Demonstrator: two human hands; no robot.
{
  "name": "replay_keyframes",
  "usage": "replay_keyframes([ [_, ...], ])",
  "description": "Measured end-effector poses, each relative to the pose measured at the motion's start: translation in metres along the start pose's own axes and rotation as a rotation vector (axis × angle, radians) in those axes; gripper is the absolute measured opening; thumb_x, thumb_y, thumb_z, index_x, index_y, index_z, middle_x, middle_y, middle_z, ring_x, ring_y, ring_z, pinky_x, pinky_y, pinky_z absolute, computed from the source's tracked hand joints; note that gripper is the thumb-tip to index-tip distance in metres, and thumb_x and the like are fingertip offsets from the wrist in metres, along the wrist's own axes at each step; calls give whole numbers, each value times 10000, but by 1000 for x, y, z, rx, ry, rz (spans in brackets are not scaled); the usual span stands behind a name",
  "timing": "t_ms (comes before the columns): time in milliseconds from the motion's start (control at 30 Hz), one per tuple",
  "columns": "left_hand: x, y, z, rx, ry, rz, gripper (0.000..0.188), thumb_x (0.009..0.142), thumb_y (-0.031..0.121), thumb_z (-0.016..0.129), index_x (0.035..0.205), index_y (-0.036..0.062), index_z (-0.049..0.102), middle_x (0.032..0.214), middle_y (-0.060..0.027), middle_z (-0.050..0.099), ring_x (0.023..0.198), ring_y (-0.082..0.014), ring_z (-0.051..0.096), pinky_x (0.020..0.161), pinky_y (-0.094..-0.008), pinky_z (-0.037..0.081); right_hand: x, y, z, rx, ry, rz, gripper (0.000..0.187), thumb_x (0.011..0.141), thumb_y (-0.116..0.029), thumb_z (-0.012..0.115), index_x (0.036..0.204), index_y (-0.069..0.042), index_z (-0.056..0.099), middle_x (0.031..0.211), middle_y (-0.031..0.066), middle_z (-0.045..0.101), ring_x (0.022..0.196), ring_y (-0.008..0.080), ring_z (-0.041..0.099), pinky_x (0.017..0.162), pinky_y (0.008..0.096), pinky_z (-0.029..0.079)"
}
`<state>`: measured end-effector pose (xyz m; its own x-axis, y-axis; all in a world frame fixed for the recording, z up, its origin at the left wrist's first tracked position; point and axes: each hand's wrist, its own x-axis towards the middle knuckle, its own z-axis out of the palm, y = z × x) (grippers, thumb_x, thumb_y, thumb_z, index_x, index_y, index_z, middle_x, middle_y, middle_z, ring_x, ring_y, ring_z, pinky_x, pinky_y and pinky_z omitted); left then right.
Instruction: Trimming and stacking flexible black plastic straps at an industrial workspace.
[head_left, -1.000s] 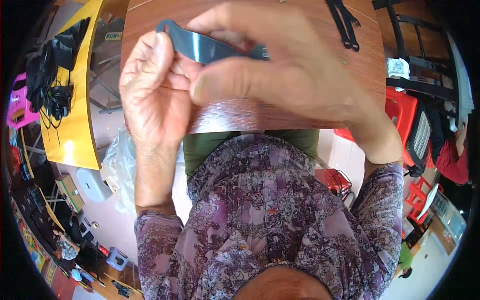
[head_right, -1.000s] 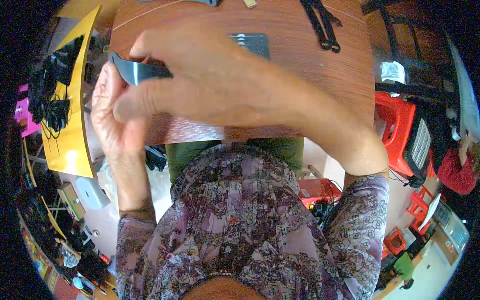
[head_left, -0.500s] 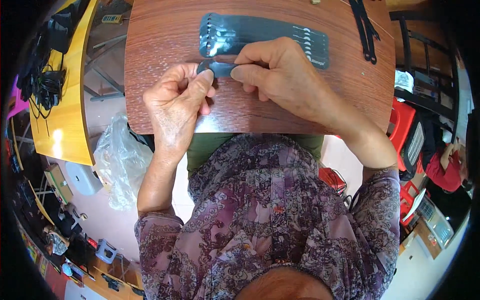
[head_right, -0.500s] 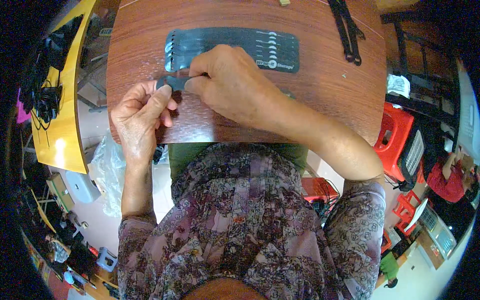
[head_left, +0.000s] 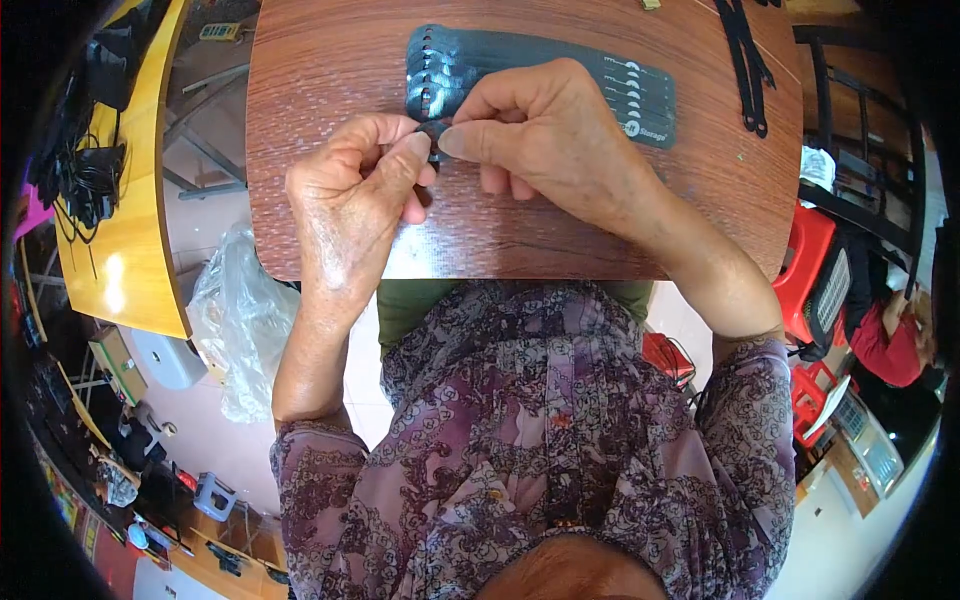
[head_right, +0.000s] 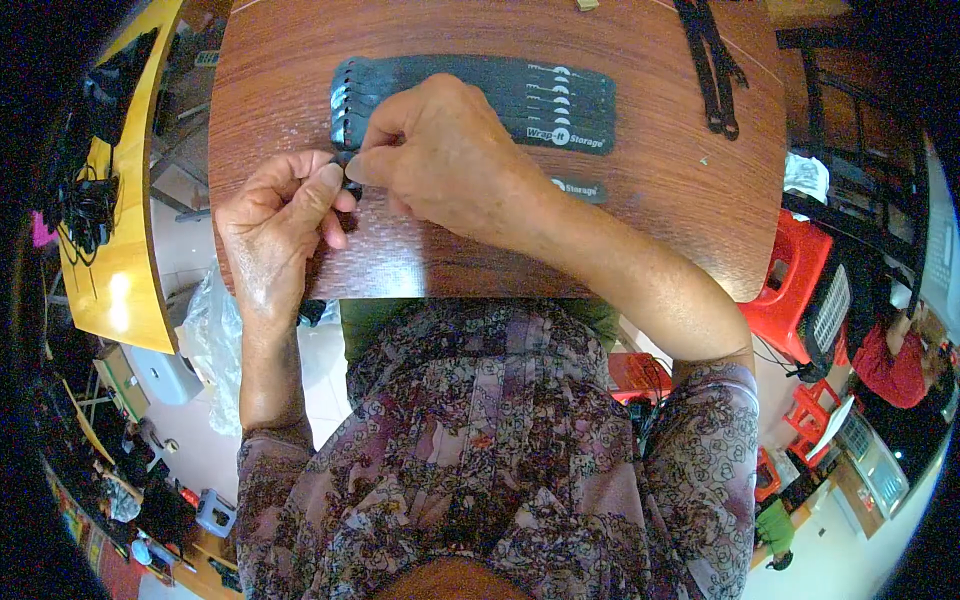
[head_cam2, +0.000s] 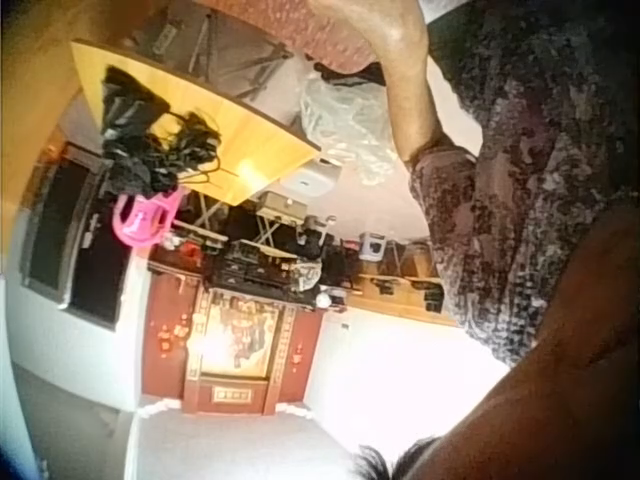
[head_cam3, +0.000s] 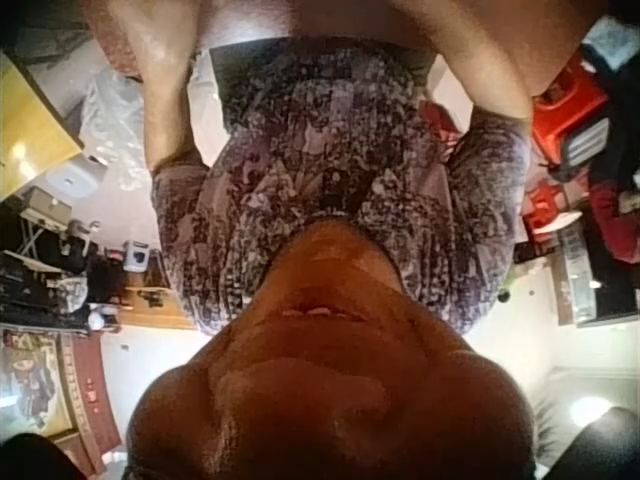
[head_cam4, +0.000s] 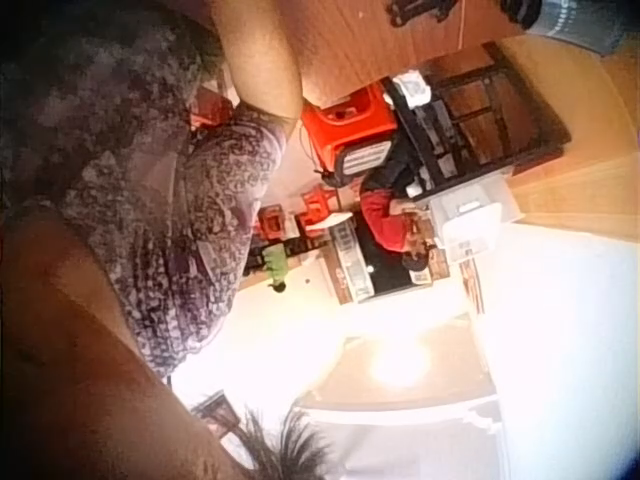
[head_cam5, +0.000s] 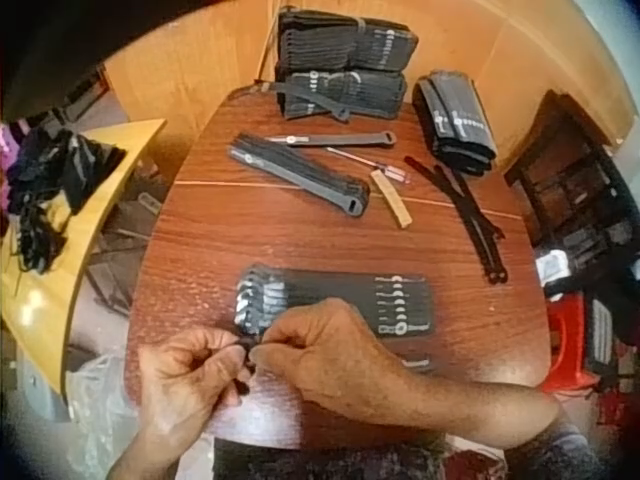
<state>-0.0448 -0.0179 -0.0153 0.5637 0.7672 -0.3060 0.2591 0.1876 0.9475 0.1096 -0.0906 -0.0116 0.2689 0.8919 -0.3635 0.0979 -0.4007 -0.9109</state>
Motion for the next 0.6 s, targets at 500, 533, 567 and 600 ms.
replay_keyframes([
  [500,-4,-5,1,-11,78,51,235,891,9,558,1111,-61,600,710,-54,617,506,-57,516,466,-181,429,9,-1,4,-130,74,-70,157,728,-100,616,638,27,635,577,169,615,531,230,628,550,367,494],
  [533,-3,-5,2,17,76,58,231,891,9,559,1108,-58,605,705,-51,615,505,-56,512,464,-182,428,9,-3,5,-115,71,-65,167,726,-106,613,626,26,629,582,183,610,540,265,629,561,386,494],
  [567,-3,-5,2,18,77,58,231,891,9,559,1108,-58,605,705,-51,615,505,-56,512,464,-182,428,9,-4,6,-101,68,-60,177,724,-111,609,614,26,623,587,198,606,549,299,629,573,405,494],
  [600,-3,-4,2,36,76,56,226,891,8,557,1101,-57,609,699,-50,612,505,-55,511,462,-183,426,10,-3,6,-100,69,-60,177,724,-111,609,614,26,623,587,198,606,549,299,629,573,405,494],
])
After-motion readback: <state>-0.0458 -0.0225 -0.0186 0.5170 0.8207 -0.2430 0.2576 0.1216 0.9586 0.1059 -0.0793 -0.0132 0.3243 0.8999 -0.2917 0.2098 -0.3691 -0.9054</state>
